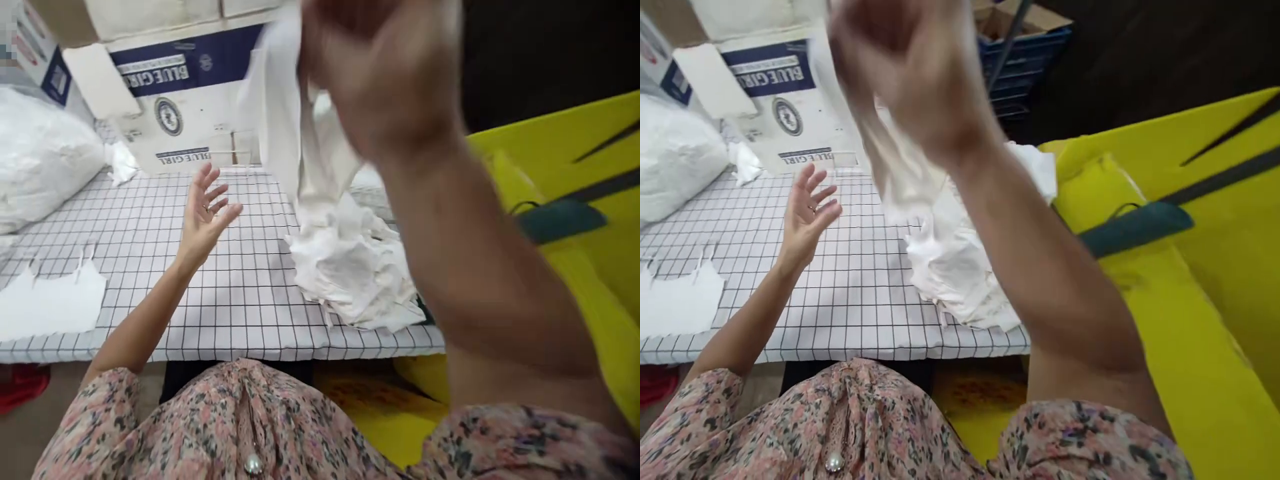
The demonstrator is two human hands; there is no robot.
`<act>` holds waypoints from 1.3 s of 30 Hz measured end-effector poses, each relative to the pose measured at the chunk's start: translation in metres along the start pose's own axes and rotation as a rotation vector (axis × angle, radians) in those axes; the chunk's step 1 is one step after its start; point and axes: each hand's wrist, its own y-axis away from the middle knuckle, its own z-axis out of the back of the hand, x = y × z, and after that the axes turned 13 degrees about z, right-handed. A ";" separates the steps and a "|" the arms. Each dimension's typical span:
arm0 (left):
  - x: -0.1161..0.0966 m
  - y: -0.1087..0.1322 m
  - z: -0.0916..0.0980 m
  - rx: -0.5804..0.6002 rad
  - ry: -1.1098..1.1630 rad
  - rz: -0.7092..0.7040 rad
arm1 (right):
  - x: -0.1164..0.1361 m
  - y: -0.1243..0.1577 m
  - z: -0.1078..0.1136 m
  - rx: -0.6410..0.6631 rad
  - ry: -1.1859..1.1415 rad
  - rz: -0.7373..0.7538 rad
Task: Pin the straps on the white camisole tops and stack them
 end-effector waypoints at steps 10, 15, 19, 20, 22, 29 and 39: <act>0.087 0.173 0.022 0.167 -0.108 0.232 | -0.130 0.283 -0.032 0.405 0.534 0.369; 0.096 0.202 0.007 0.222 -0.269 0.019 | -0.123 0.343 -0.029 0.546 0.683 0.466; 0.099 0.203 0.004 0.145 -0.274 -0.023 | -0.120 0.351 -0.014 0.535 0.710 0.573; 0.099 0.201 0.005 0.139 -0.277 0.015 | -0.120 0.348 -0.007 0.503 0.705 0.562; 0.099 0.196 0.007 0.136 -0.318 0.084 | -0.121 0.338 0.011 0.439 0.732 0.475; 0.108 0.172 -0.006 0.237 -0.560 0.070 | -0.113 0.309 0.035 0.677 0.706 0.248; 0.065 0.112 0.047 0.270 0.257 0.537 | -0.135 0.169 -0.048 0.859 -0.006 -0.302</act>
